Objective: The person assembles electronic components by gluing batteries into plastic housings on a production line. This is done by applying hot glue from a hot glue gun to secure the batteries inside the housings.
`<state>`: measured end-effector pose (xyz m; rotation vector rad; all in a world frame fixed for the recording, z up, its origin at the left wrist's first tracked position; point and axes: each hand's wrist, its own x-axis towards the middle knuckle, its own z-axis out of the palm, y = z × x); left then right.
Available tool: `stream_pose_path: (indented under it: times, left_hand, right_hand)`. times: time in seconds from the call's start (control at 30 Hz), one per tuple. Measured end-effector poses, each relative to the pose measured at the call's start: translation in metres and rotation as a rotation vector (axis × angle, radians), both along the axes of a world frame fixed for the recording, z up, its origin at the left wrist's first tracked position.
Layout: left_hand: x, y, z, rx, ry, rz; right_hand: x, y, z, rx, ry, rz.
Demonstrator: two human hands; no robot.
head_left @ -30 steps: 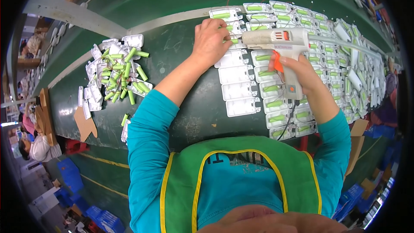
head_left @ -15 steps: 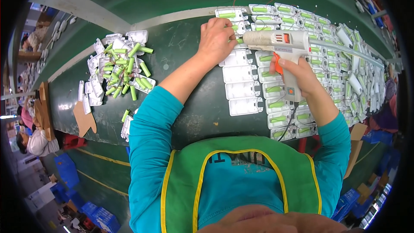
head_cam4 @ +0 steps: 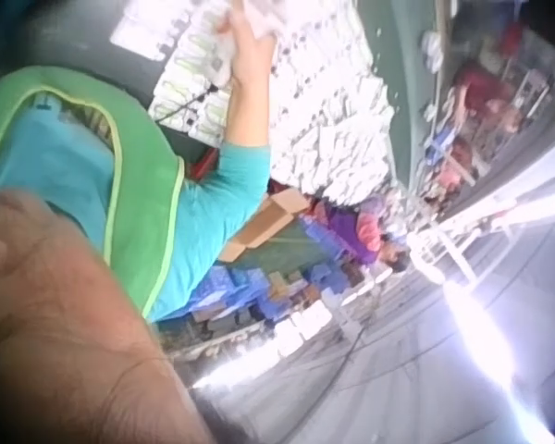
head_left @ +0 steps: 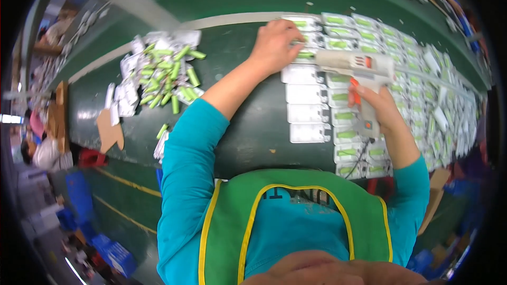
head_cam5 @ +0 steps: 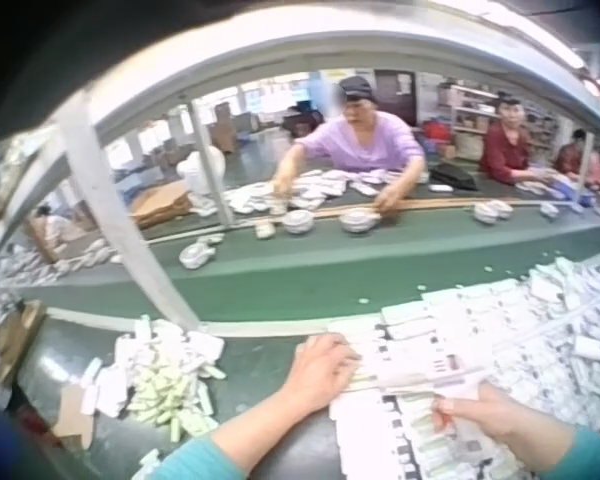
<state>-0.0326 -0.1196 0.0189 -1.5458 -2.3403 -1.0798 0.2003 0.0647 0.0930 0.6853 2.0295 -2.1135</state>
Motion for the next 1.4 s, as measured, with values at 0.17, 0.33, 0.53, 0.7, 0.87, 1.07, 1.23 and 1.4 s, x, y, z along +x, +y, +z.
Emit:
stream_pose_path:
  times: [0.17,0.33,0.53,0.7,0.87,1.07,1.23,1.4]
  left_hand:
    - [-0.028,-0.042,0.036,0.104,0.066,0.068]
    - [-0.063,-0.145,0.066,-0.42,0.273,0.509]
    - [-0.062,-0.196,0.055,-0.662,0.298,0.574]
    - [-0.037,-0.182,0.034,-0.553,0.295,0.352]
    - [0.02,-0.158,0.043,-0.197,0.044,0.133]
    - [0.085,-0.15,0.054,-0.258,0.001,0.086]
    - [0.098,-0.169,0.058,0.479,-0.845,0.255]
    - [0.097,-0.18,0.067,0.666,-0.916,-0.088]
  right_hand:
    - [0.015,0.006,0.001,-0.185,0.163,-0.039]
    - [0.02,0.008,0.002,-0.415,0.258,0.001]
    - [0.027,-0.012,0.005,-0.53,0.302,-0.022]
    - [0.037,-0.02,0.008,-0.515,0.271,0.012]
    - [0.048,-0.034,0.016,-0.461,0.265,0.004]
    - [0.051,-0.035,0.014,-0.334,0.224,0.022]
    - [0.052,-0.036,0.014,-0.213,0.157,0.045]
    - [0.04,-0.038,0.01,-0.125,0.109,0.084]
